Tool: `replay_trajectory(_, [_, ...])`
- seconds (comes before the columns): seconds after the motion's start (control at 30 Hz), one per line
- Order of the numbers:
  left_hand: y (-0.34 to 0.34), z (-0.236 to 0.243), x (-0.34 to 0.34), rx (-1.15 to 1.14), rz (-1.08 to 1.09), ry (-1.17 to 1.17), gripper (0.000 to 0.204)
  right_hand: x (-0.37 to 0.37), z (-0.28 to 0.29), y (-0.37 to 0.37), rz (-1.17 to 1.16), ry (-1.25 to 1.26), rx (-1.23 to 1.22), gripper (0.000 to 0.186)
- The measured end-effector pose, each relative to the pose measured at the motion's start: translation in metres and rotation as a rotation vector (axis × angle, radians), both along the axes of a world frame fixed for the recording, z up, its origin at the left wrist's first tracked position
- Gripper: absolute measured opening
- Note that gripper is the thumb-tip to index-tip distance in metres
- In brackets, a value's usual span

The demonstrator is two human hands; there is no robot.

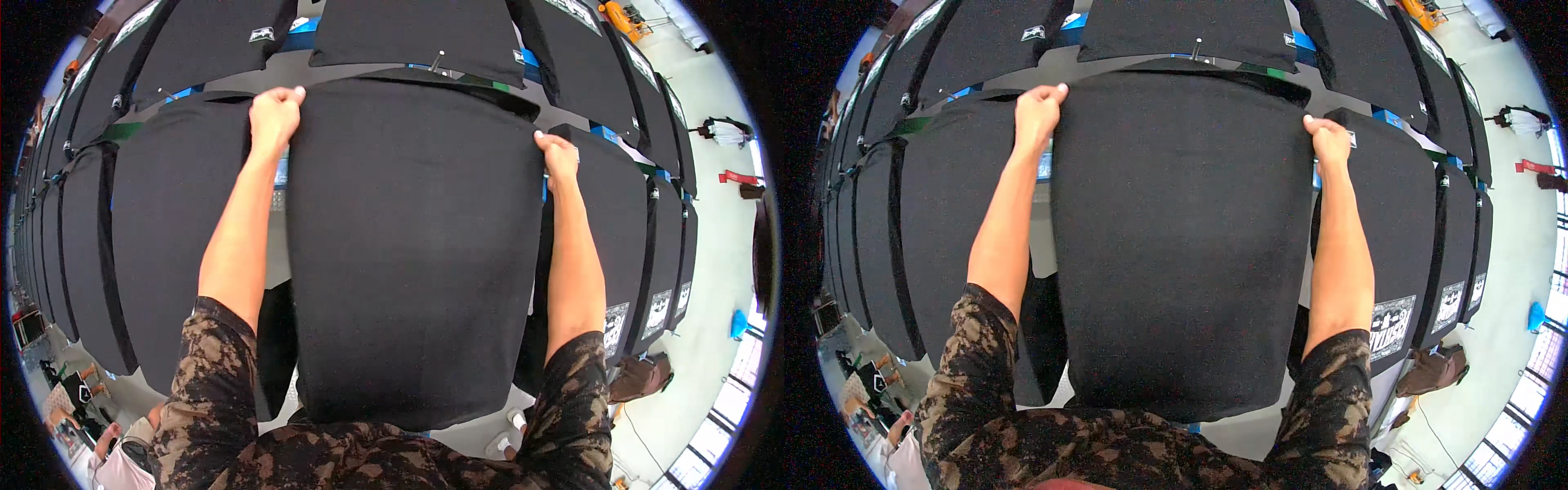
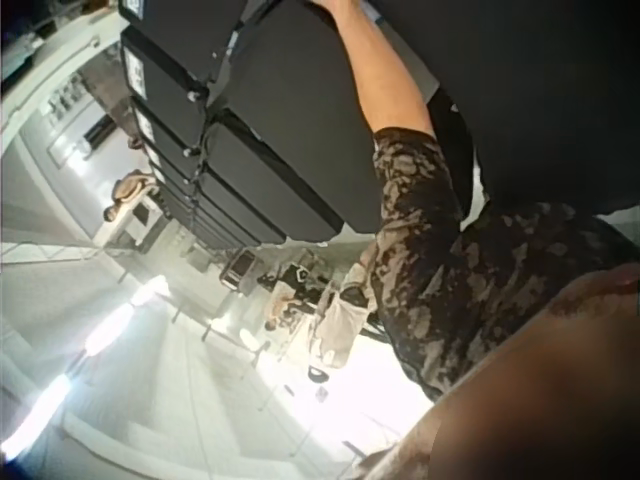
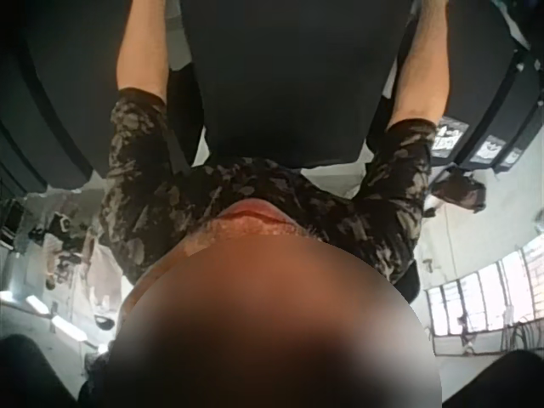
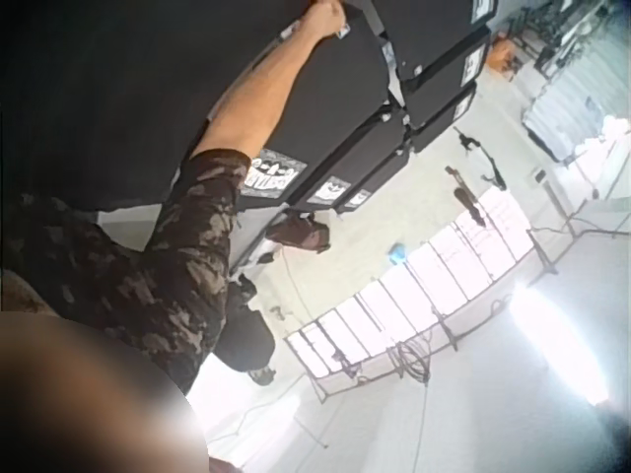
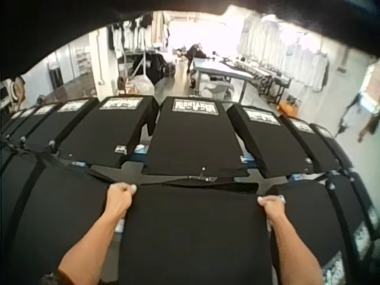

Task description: Placing black t-shirts onto printing platens in a screen printing facility.

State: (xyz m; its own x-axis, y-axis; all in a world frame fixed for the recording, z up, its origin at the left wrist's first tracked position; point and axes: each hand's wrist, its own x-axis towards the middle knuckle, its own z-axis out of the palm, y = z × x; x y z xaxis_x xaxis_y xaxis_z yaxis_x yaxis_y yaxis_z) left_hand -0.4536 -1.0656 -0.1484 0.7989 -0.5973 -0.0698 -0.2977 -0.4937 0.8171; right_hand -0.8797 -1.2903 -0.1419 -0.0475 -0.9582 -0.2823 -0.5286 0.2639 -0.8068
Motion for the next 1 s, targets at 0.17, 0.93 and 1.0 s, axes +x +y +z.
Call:
replay_trajectory(0.17, [-0.034,-0.015,0.025,0.073,0.011,-0.1,0.036,0.018,-0.005,-0.025,-0.02,0.143,-0.2,0.033])
replay_trajectory(0.93, [0.448,0.033,-0.246,0.29,-0.216,0.356,0.037,-0.237,0.008,0.495,-0.026,0.244,-0.116,0.029])
replay_trajectory(1.0, [0.468,0.04,-0.258,0.368,-0.227,0.215,0.035,-0.239,0.006,0.509,-0.022,0.167,-0.146,0.033])
